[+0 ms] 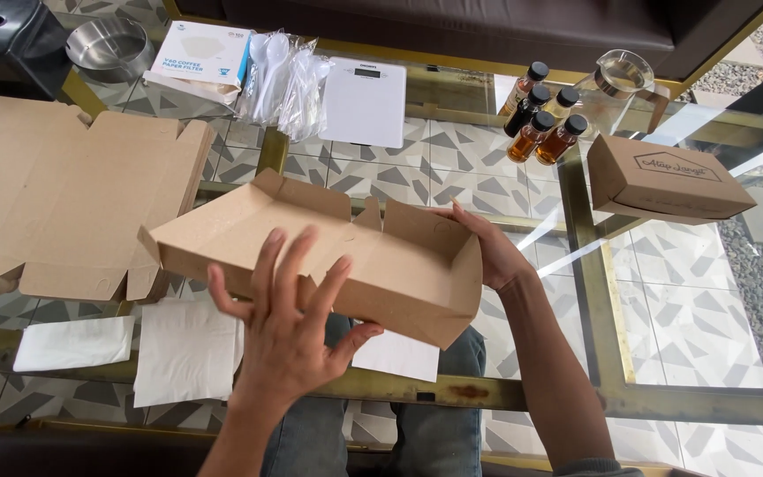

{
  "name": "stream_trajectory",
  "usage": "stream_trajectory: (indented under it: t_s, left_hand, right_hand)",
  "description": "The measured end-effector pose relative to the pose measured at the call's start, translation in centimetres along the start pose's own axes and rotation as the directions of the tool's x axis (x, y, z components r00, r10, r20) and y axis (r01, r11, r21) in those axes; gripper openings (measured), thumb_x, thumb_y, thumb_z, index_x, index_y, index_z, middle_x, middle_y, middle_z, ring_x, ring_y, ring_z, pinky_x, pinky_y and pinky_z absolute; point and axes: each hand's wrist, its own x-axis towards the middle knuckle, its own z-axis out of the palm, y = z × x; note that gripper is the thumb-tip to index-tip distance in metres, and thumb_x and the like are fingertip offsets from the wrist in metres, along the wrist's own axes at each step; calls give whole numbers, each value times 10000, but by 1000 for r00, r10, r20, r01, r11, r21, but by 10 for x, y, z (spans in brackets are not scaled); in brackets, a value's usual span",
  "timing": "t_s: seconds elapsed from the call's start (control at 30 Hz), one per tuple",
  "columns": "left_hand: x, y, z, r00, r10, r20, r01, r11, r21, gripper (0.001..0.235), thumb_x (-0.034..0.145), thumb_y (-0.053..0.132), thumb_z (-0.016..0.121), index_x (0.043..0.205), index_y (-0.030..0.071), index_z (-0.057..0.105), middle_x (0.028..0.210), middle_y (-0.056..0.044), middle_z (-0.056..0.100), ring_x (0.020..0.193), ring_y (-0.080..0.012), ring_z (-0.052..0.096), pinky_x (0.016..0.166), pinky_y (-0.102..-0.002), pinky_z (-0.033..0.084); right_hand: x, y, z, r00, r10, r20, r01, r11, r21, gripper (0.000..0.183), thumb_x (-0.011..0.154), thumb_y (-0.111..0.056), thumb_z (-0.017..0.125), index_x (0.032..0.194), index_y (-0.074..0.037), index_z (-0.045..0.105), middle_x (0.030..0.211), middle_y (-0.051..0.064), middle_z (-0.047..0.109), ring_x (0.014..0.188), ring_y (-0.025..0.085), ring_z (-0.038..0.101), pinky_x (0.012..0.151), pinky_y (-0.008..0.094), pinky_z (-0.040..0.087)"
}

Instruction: The person folds a flat cardboard box into a three-dimensional container. They fold the side flaps, tuck tabs into slots, and secure the top flaps to complete the box. The finished box is placed on the table.

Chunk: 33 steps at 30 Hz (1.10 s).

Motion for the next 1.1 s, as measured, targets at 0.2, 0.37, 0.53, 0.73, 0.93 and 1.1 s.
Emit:
stream_trajectory:
  t_s: [0.2,0.37,0.53,0.73,0.93,1.1]
  left_hand:
    - [43,-7,4,979,195,-63,-198,979,-45,667,941,636,709,1378,139,623,1089,-55,636,979,-210,653,1110,-617,356]
    - [50,-7,16,972,218,-85,-222,974,-37,725,934,677,718,1401,135,601,1054,-31,634,940,-185,635,1077,-521,349]
    - [63,-10,27,957,278,-81,-278,961,6,733,944,689,717,1411,142,575,1059,-27,623,942,-186,599,954,-453,389]
    - [93,-7,39,912,410,-4,-409,910,61,735,926,684,750,1412,161,574,1120,-39,596,1009,-198,588,945,-465,446]
    - [126,2,36,867,493,74,-497,867,43,755,835,635,840,1372,174,577,1120,-50,578,996,-220,599,923,-411,469]
    - [141,-2,41,833,532,155,-546,834,73,866,788,360,866,1539,218,459,1228,-30,608,1080,-193,619,1020,-460,466]
  right_hand:
    - [4,-1,1,970,-13,-244,-12,995,-101,824,774,-722,466,1290,-119,690,1278,125,664,1024,282,625,772,396,512]
    - [4,11,-9,852,-404,-332,156,803,-576,823,832,-758,337,1191,-132,732,1284,96,729,1162,244,655,941,391,453]
    - [-13,17,-7,583,-772,-252,374,531,-760,788,947,-733,311,1203,-96,699,1260,129,698,922,224,642,682,365,494]
    - [-24,25,-2,29,-949,313,587,-237,-774,867,956,-759,412,1432,-35,446,1415,267,538,1327,429,579,1090,551,532]
    - [-20,26,-1,14,-925,380,571,-305,-762,964,818,-342,903,1540,-162,291,1427,172,401,1245,344,578,1135,552,494]
    - [-23,22,-8,-9,-936,353,522,-305,-796,822,844,-232,901,1465,-123,373,1334,195,424,1154,331,603,988,492,592]
